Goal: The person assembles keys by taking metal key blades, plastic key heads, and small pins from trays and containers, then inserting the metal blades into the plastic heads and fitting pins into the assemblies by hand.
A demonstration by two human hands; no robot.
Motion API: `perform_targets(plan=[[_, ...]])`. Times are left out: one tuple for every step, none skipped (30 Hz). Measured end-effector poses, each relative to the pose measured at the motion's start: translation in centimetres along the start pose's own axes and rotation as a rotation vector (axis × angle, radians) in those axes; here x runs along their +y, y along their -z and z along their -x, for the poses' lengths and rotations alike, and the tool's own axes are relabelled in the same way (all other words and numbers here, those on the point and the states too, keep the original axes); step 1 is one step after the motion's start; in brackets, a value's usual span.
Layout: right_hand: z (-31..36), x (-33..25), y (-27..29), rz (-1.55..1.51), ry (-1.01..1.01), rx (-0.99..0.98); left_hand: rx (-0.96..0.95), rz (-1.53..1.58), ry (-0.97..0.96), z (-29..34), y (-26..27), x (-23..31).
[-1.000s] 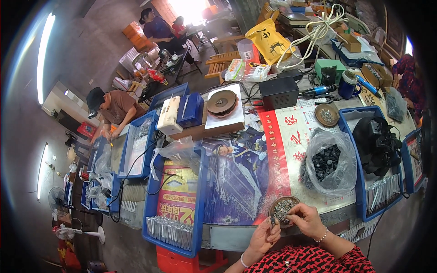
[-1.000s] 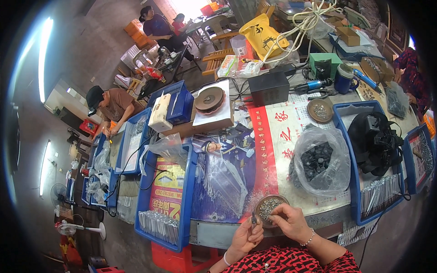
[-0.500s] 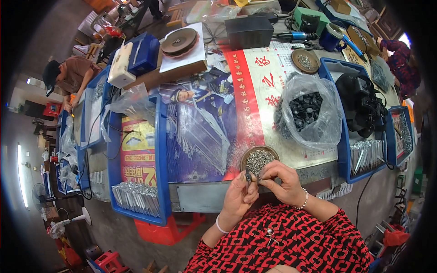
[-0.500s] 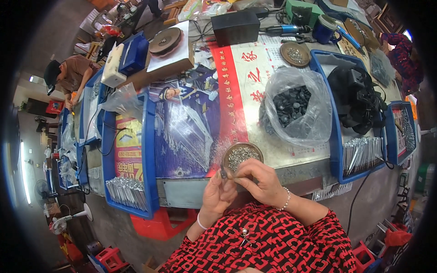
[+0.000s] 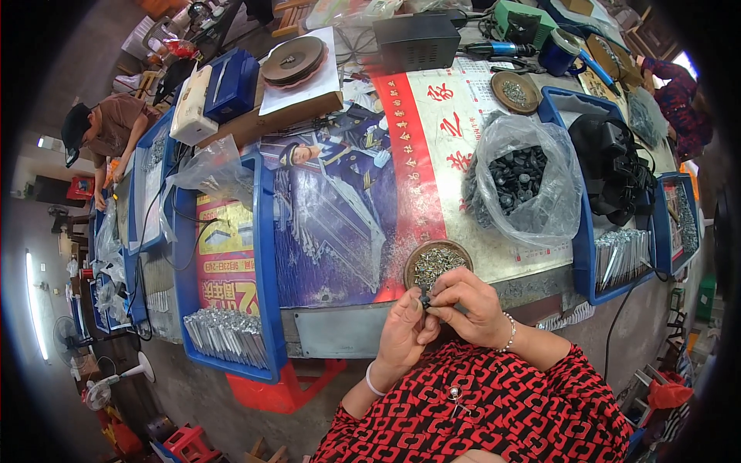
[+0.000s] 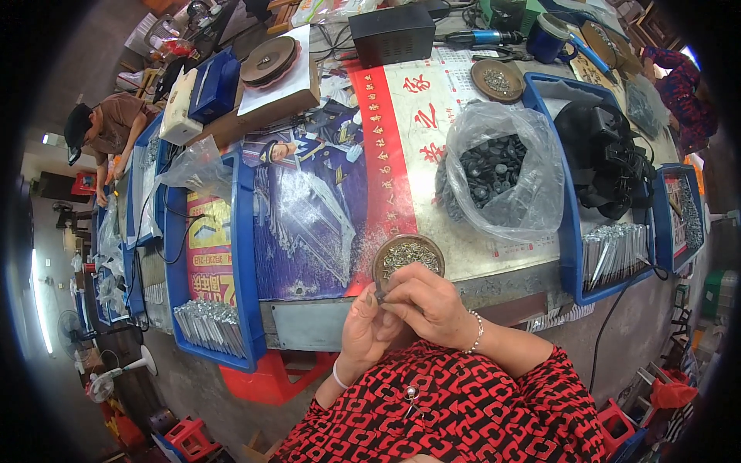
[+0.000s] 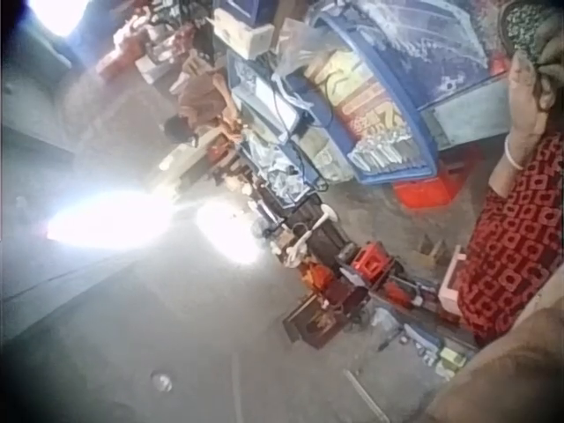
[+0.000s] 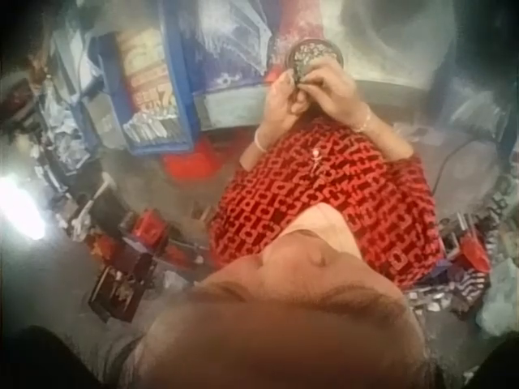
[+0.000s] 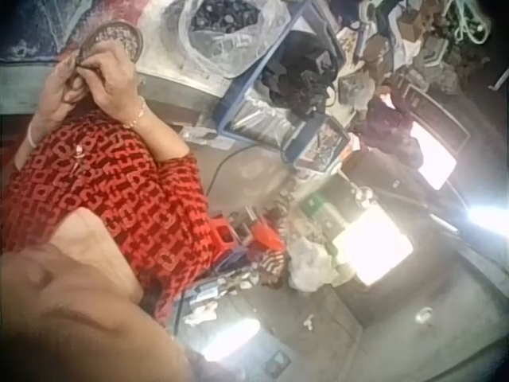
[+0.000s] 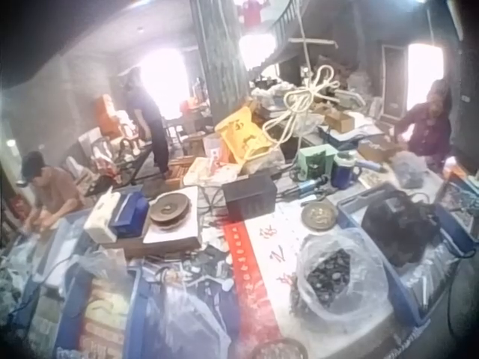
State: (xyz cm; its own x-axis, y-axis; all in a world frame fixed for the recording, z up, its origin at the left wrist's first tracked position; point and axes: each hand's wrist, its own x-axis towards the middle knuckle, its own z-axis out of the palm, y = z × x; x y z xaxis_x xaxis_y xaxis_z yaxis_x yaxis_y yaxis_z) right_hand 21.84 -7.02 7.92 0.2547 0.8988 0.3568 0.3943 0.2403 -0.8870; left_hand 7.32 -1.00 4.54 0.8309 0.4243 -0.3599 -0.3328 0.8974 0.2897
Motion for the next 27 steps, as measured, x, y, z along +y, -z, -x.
perform_targets(plan=[[0.0, 0.1, 0.0, -0.004, -0.007, 0.004, -0.006, -0.032, -0.01, 0.0, 0.0, 0.0], [0.0, 0.1, 0.0, -0.003, -0.007, 0.004, -0.007, -0.032, -0.01, -0.1, -0.1, 0.1], [0.0, 0.1, 0.0, 0.004, -0.011, 0.005, 0.003, -0.052, -0.023, -0.1, -0.2, 0.1], [0.0, 0.1, 0.0, 0.012, -0.015, 0.006, 0.011, -0.073, -0.037, -0.1, -0.3, 0.2], [-0.1, 0.0, 0.0, 0.012, -0.013, 0.006, 0.01, -0.074, -0.038, -0.1, -0.3, 0.2], [-0.2, -0.3, 0.1, -0.008, -0.041, 0.002, -0.012, -0.108, -0.077, -0.1, -0.2, 0.1], [-0.3, -0.4, 0.1, -0.028, -0.068, -0.002, -0.035, -0.143, -0.116, -0.1, -0.1, 0.1], [-0.3, -0.4, 0.1, -0.027, -0.059, 0.001, -0.041, -0.148, -0.12, -0.1, -0.1, 0.1], [-0.2, -0.4, 0.1, -0.051, -0.076, -0.006, -0.046, -0.165, -0.119, 0.0, 0.0, 0.1], [0.0, -0.4, 0.1, -0.075, -0.092, -0.013, -0.052, -0.183, -0.119, 0.1, 0.0, 0.1], [0.1, -0.3, 0.2, -0.074, -0.077, -0.011, -0.062, -0.19, -0.128, 0.1, 0.0, 0.1], [0.2, -0.2, 0.3, -0.11, -0.112, -0.02, -0.039, -0.186, -0.109, 0.2, 0.0, -0.1], [0.4, -0.2, 0.3, -0.145, -0.147, -0.029, -0.016, -0.182, -0.091, 0.2, 0.0, -0.1], [0.6, -0.3, 0.3, -0.183, -0.213, -0.031, -0.02, -0.186, -0.093, 0.2, 0.0, -0.2], [0.7, -0.3, 0.4, -0.183, -0.198, -0.031, -0.028, -0.193, -0.103, 0.2, -0.1, -0.3], [0.6, -0.1, 0.6, -0.244, -0.241, -0.062, -0.022, -0.198, -0.087, 0.2, 0.0, -0.3], [0.8, 0.1, 0.7, -0.304, -0.287, -0.092, -0.016, -0.202, -0.069, 0.1, 0.0, -0.4], [1.3, 0.8, 0.5, -0.436, -0.302, -0.098, -0.037, -0.187, -0.065, 0.0, 0.0, -0.5], [1.3, 0.6, 0.5, -0.433, -0.289, -0.098, -0.046, -0.194, -0.073, 0.0, 0.0, -0.5], [1.2, 0.1, 0.5, -0.583, -0.408, -0.089, -0.061, -0.199, -0.062, 0.0, -0.2, -0.5], [0.9, -0.2, 0.6, -0.732, -0.529, -0.08, -0.075, -0.204, -0.05, 0.1, -0.2, -0.5], [0.9, -0.1, 1.1, -0.755, -0.581, -0.165, -0.088, -0.231, -0.021, 0.1, 0.1, -0.5], [0.6, -0.3, 1.2, -0.754, -0.571, -0.168, -0.092, -0.236, -0.028, 0.2, -0.1, -0.5], [0.3, -0.3, 1.2, -0.689, -0.466, -0.203, -0.062, -0.225, 0.016, 0.3, -0.5, -0.5], [0.0, -0.4, 1.3, -0.623, -0.36, -0.237, -0.031, -0.214, 0.061, 0.4, -0.7, -0.6], [-0.4, -0.2, 1.9, -0.385, -0.168, -0.313, -0.152, -0.178, 0.116, 0.4, 0.0, -0.8], [-0.4, -0.3, 2.0, -0.384, -0.16, -0.317, -0.155, -0.181, 0.108, 0.5, 0.4, -1.1]])
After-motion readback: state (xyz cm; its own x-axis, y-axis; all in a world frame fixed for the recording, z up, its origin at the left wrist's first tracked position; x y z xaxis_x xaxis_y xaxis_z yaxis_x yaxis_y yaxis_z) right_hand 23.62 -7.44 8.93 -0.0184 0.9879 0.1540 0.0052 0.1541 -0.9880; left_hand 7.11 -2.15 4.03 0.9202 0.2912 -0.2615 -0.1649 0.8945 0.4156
